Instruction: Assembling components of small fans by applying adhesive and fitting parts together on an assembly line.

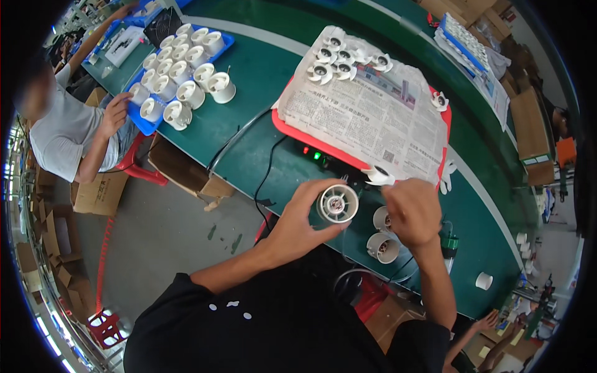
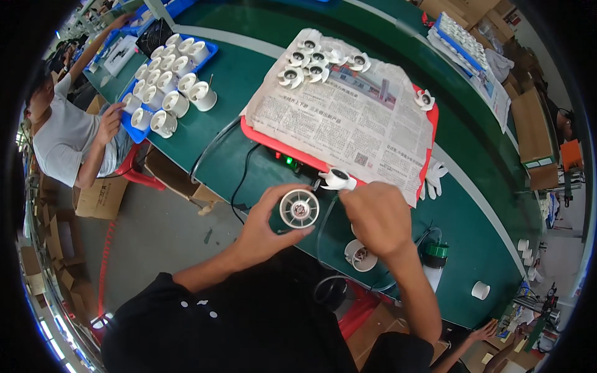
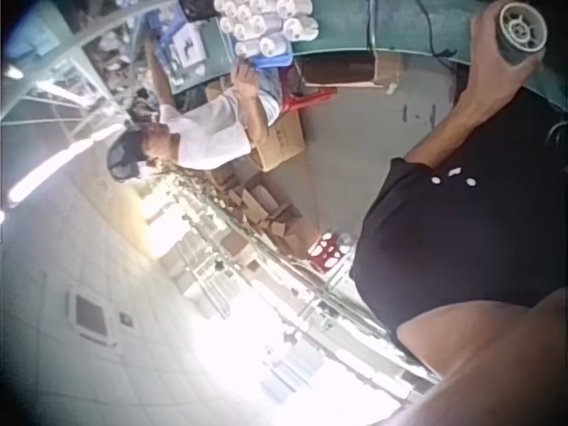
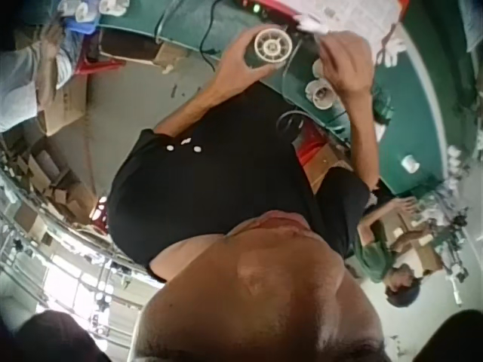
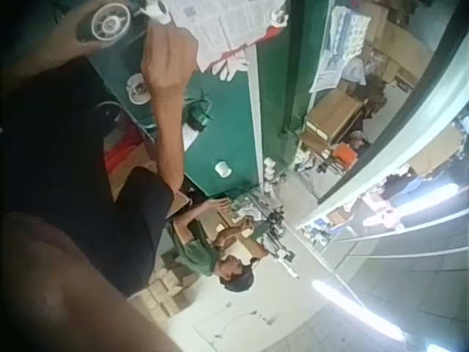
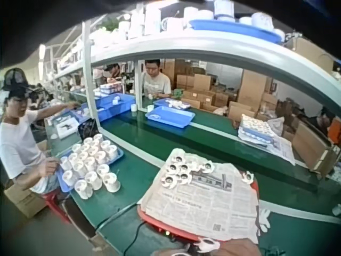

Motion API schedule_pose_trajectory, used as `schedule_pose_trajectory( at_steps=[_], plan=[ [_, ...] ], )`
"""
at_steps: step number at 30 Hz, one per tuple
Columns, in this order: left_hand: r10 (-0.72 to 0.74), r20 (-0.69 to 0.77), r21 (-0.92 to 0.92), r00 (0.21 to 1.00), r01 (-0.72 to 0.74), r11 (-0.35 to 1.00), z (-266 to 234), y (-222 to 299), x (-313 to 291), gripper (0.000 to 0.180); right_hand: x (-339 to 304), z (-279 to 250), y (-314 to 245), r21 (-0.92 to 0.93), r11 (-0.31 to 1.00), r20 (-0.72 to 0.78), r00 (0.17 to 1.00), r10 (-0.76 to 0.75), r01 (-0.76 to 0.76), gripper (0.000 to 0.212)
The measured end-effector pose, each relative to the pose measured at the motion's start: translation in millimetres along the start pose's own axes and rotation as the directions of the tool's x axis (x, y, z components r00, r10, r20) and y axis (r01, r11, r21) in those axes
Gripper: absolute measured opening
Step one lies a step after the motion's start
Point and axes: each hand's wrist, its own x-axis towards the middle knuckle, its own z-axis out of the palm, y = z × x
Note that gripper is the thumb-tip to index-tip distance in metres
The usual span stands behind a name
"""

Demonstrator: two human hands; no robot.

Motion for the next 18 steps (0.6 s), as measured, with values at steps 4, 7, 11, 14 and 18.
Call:
schedule_pose_trajectory(
  at_steps=[4, 7, 11, 14, 18],
  plan=[
    [0.025, -0.025, 0.055, 0.999, -0.024, 0.998, 2, 2, 8, 0.060, -6, -5, -43, 0.756, 0.020, 0.370, 0.454, 0.810, -0.654, 0.011],
    [0.128, 0.025, 0.105, 0.991, -0.130, 0.986, 5, 5, 11, 0.064, -10, 3, -46, 0.713, -0.180, 0.551, 0.382, 0.742, -0.678, 0.012],
    [0.150, 0.026, 0.170, 0.988, -0.152, 0.974, 13, 0, 12, 0.063, -10, 13, -47, 0.630, -0.033, 0.500, 0.372, 0.782, -0.776, 0.015],
    [0.117, 0.026, 0.151, 0.993, -0.119, 0.981, 15, 1, 15, 0.064, -4, 10, -51, 0.633, 0.102, 0.348, 0.399, 0.848, -0.768, 0.018],
    [0.106, 0.049, 0.148, 0.993, -0.112, 0.983, 16, -1, 15, 0.064, -3, -8, -49, 0.533, 0.303, 0.306, 0.514, 0.801, -0.790, 0.010]
  ],
)
